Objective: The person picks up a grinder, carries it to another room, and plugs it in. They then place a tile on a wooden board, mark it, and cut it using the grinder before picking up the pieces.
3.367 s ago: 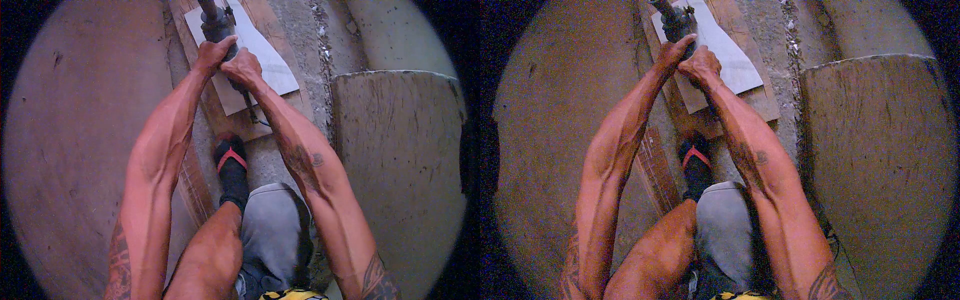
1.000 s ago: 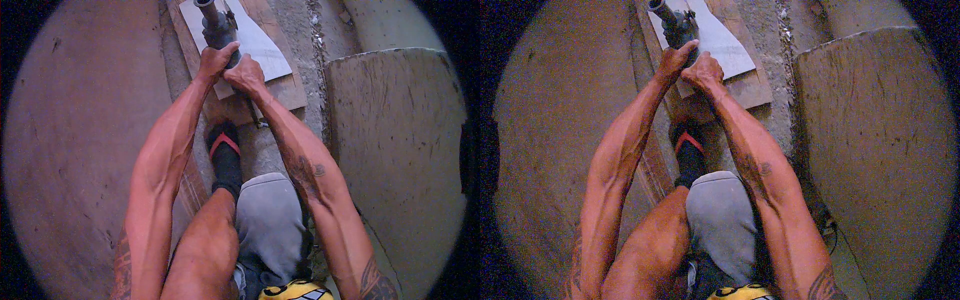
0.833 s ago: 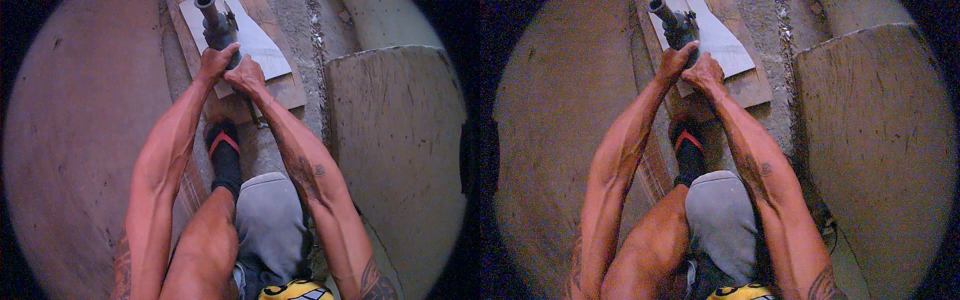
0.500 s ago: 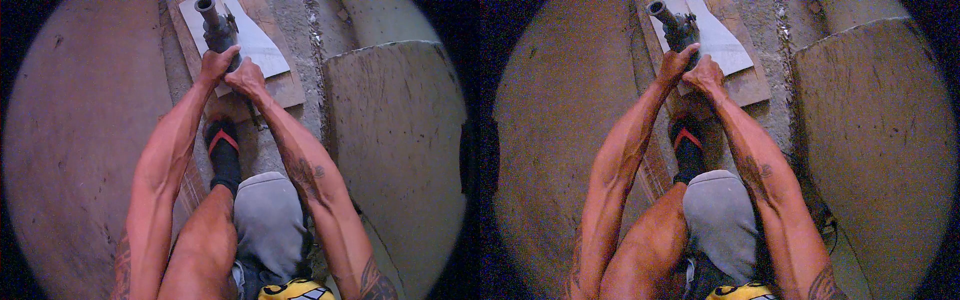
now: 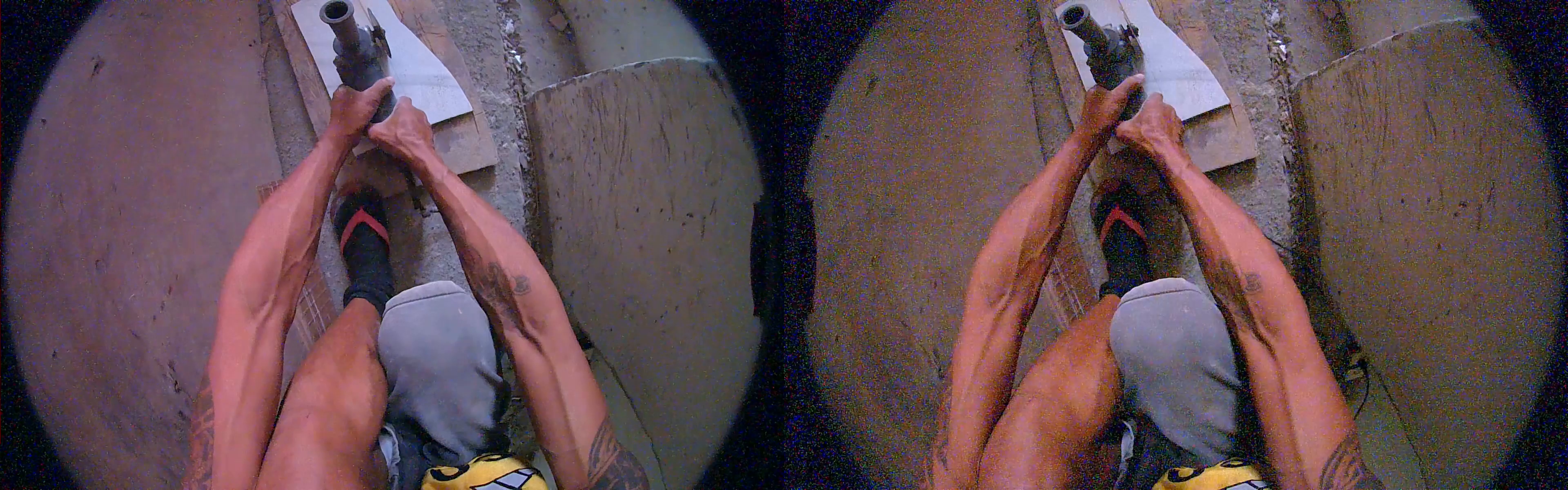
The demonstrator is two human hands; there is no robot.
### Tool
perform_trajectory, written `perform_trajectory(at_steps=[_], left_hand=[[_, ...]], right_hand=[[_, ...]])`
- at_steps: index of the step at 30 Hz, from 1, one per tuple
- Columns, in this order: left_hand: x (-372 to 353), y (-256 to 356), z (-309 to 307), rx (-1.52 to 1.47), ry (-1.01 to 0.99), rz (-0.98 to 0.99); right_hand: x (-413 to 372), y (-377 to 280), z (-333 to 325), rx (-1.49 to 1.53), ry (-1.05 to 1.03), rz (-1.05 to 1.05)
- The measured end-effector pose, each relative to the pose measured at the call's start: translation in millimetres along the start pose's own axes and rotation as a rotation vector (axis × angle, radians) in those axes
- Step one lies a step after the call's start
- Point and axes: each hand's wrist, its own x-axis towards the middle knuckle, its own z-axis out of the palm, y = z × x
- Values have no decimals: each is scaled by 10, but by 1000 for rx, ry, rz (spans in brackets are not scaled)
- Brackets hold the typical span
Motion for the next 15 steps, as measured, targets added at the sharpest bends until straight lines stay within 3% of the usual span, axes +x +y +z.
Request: perform_trajectory(at_steps=[5, 15], left_hand=[[-60, 21, 7, -80, -32, -19], [-53, 44, -32, 42, -24, 2]], right_hand=[[-22, 24, 8, 4, -19, 24], [-132, -76, -89, 15, -59, 69]])
